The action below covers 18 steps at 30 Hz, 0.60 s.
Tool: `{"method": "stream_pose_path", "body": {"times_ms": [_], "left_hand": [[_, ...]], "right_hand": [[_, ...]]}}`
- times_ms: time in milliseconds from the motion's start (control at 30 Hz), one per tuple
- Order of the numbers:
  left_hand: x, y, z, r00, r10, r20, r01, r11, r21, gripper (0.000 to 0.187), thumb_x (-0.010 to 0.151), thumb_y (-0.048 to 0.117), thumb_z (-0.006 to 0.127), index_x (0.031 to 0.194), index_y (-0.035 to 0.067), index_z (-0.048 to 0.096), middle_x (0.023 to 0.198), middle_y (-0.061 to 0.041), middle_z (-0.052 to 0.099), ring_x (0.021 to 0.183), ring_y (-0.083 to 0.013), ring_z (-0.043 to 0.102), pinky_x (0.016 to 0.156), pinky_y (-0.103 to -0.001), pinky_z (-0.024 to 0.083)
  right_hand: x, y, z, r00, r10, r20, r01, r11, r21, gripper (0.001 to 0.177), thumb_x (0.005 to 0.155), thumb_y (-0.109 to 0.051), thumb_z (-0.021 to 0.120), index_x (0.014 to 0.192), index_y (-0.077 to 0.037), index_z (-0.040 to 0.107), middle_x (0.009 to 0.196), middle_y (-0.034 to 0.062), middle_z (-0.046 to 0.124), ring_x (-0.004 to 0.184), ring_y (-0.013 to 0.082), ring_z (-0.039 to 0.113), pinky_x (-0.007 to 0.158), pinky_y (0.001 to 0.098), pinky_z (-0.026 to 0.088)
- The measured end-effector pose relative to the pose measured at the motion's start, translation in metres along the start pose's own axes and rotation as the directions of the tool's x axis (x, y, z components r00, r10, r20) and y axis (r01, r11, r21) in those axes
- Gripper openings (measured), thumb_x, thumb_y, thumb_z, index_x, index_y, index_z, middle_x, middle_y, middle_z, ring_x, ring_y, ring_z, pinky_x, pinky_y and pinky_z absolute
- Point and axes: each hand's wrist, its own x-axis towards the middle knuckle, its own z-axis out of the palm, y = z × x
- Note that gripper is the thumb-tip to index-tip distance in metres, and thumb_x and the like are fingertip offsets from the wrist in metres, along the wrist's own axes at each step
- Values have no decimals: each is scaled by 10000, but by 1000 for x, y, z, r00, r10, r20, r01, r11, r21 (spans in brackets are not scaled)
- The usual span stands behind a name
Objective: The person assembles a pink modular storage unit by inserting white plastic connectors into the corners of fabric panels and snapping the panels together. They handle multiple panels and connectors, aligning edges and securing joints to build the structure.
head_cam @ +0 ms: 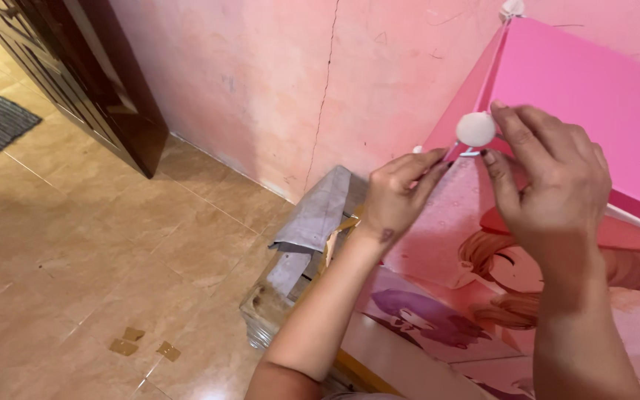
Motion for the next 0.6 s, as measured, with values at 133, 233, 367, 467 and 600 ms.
{"method": "stream_pose_path", "body": {"times_ms": [133,233,367,467,600], "left_hand": [[4,2,-3,997,73,3,-73,994,77,131,952,92,749,1062,22,746,915,-100,738,774,-217,722,708,-334,599],[3,4,-5,991,134,-4,-133,987,88,118,965,80,736,1062,15,716,915,-102,708,775,-233,699,721,-345,583],[4,3,-3,986,164,-19,-161,981,112,112,947,56,735,1050,21,704,877,-102,681,815,-271,683,739,-362,573],[6,5,-4,982,186,-30,-181,975,127,101,949,55,724,1042,22,700,878,-102,681,813,-274,679,741,-368,574],[14,6,-8,996,63,62,-60,997,-50,204,952,57,711,1150,20,677,1010,-104,712,887,-225,732,827,-329,600]], "right_hand": [[4,-1,9,999,16,35,-16,1000,2,238,1049,-151,771,1280,-137,717,1124,11,742,983,235,644,884,366,484],[2,-2,9,998,21,56,-16,996,-86,183,1054,-156,769,1230,-155,720,1070,-19,736,943,210,639,853,352,477],[1,-3,16,999,1,43,7,985,-172,136,1100,-175,772,1219,-143,715,1082,-24,743,918,197,628,826,341,457],[0,-4,18,999,9,39,-1,980,-198,167,1080,-182,775,1231,-138,721,1090,-20,752,870,197,611,813,342,447],[-1,0,17,999,12,39,-5,987,-160,201,1065,-170,762,1261,-142,726,1067,-15,755,848,196,601,779,328,442]]}}
